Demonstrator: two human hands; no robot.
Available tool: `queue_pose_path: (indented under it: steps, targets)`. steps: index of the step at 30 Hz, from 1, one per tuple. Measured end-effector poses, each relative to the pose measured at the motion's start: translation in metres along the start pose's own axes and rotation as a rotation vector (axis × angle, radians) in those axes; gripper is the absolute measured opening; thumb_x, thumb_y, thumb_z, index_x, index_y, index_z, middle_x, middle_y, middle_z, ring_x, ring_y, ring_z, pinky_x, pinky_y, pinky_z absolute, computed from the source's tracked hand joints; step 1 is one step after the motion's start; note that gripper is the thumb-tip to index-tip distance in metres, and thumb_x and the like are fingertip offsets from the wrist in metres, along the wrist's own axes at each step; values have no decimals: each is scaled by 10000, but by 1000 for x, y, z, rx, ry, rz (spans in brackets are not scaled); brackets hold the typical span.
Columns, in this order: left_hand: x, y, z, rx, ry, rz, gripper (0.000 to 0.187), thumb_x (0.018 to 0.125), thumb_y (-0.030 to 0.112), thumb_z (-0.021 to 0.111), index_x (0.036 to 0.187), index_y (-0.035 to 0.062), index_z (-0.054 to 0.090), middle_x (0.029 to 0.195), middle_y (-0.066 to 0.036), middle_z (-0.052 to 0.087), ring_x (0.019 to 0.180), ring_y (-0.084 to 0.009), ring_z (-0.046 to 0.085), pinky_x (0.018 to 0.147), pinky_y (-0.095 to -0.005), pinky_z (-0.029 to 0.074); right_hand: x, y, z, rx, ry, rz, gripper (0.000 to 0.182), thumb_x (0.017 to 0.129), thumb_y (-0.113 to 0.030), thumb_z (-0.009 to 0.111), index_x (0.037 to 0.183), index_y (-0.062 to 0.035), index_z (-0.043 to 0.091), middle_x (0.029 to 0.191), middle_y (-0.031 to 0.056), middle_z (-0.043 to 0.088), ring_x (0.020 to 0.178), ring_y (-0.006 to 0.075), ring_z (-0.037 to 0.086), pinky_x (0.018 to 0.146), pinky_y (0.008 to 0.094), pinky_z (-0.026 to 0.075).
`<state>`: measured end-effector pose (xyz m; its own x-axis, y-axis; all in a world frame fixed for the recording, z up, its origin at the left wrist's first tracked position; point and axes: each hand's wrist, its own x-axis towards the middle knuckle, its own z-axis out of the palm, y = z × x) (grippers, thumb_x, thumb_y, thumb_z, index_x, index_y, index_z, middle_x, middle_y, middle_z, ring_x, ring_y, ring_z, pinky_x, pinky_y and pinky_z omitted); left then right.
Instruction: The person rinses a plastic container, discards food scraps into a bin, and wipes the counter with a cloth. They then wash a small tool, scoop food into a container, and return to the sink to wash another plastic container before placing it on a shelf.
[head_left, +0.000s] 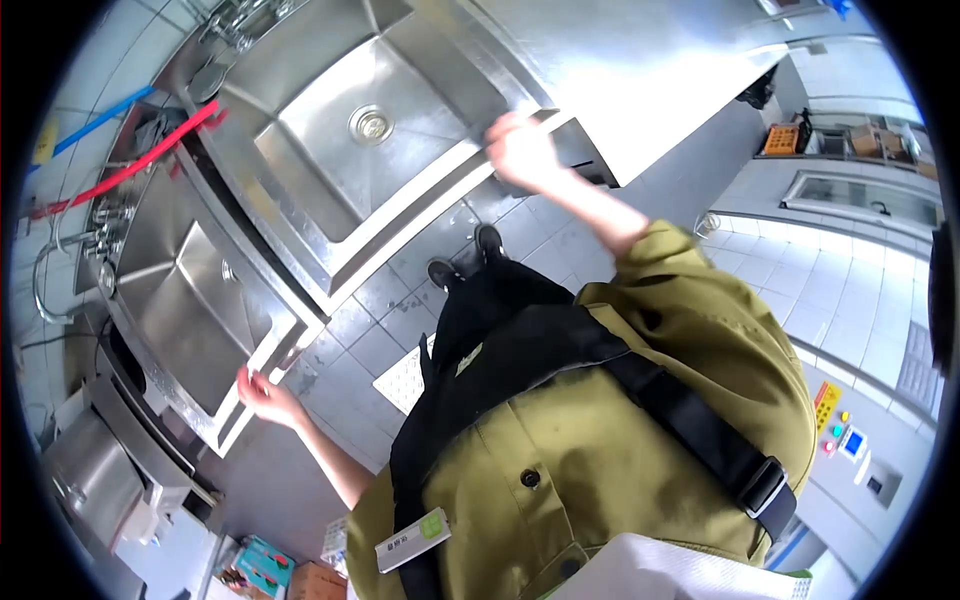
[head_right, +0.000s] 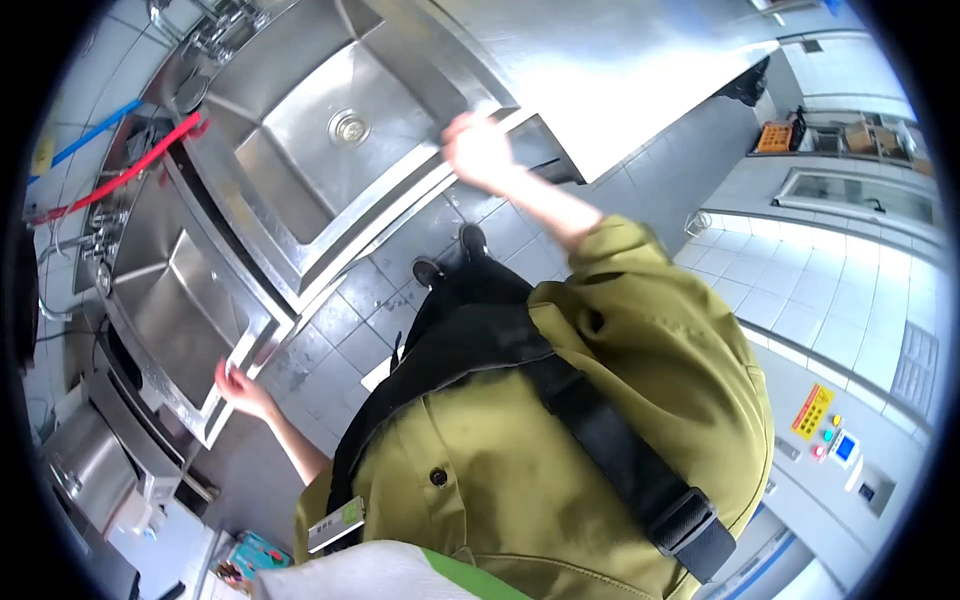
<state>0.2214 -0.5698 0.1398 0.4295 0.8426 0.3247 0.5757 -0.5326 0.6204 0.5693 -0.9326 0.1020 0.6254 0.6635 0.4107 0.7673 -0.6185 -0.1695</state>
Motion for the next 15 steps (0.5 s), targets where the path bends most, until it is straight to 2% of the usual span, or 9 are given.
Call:
queue_pose_path:
  steps: [1, 4, 5, 8, 10, 11, 12, 13, 15]
  targets:
    - [-10, -24, -3, 55, 56, -23, 182, 806, 53, 497, 978, 10, 537, 994, -115, 503, 829, -199, 528, 708, -280, 459, 5, -37, 13, -24, -133, -38, 131, 615, -174, 501, 615, -73, 583, 722, 66, 591, 737, 205, 570, 644, 306, 472]
    - [-25, -11, 1, -93, 39, -210, 263, 824, 123, 489, 1057, 3, 504, 1060, -145, 501, 878, -216, 519, 756, -295, 430, 50, -130, 30, 673, -448, 462, 233, 697, -203, 426, 759, -90, 620, 792, 164, 588, 801, 313, 560, 761, 386, 439]
    - [-23, -10, 4, -107, 34, -143, 293, 835, 162, 473, 1085, 11, 492, 1099, -150, 481, 933, -235, 500, 795, -310, 409, 59, -134, 32, 800, -342, 579, 238, 704, -218, 438, 765, -70, 615, 810, 173, 589, 818, 327, 554, 766, 395, 435]
    - [-10, -9, 2, 11, -87, 49, 403, 871, 331, 369, 1152, 60, 466, 1201, -186, 397, 1127, -315, 356, 934, -393, 281, 71, -91, -14, 561, -54, 664, 233, 695, -217, 454, 778, -67, 613, 795, 186, 575, 801, 338, 551, 742, 411, 438]
    - [-3, -21, 11, 365, -68, 104, 477, 864, 395, 346, 1214, 77, 398, 1281, -201, 283, 1188, -352, 246, 961, -446, 209, 80, -41, -71, 278, 180, 652, 313, 703, -286, 475, 911, -75, 573, 862, 154, 513, 804, 325, 531, 736, 433, 427]
    - [-2, 0, 16, 283, -77, 111, 552, 850, 445, 339, 1279, 101, 287, 1328, -205, 176, 1220, -378, 151, 966, -488, 154, 86, -12, -96, 217, 273, 587, 469, 711, -370, 495, 1072, -71, 480, 1021, 169, 475, 970, 326, 461, 833, 462, 354]
    - [-2, 28, 24, 189, -66, 37, 604, 845, 434, 365, 1304, 77, 200, 1330, -213, 164, 1228, -353, 154, 981, -457, 155, 85, 14, -107, -95, 436, 527, 651, 706, -455, 507, 1205, -70, 343, 1177, 203, 373, 1099, 361, 333, 906, 510, 241]
    - [-2, 52, 33, 66, -59, 117, 607, 845, 414, 380, 1300, 57, 195, 1329, -211, 169, 1229, -339, 163, 988, -439, 157, 81, 34, -131, -125, 413, 529, 749, 702, -510, 502, 1259, -73, 255, 1264, 241, 251, 1147, 404, 242, 918, 562, 169]
    - [-10, 109, 52, -154, -75, 250, 583, 846, 326, 431, 1277, -5, 219, 1311, -201, 226, 1215, -312, 220, 998, -389, 177, 51, 47, -158, -96, 562, 581, 679, 707, -457, 527, 1211, -51, 321, 1241, 265, 259, 1100, 406, 313, 913, 498, 247]
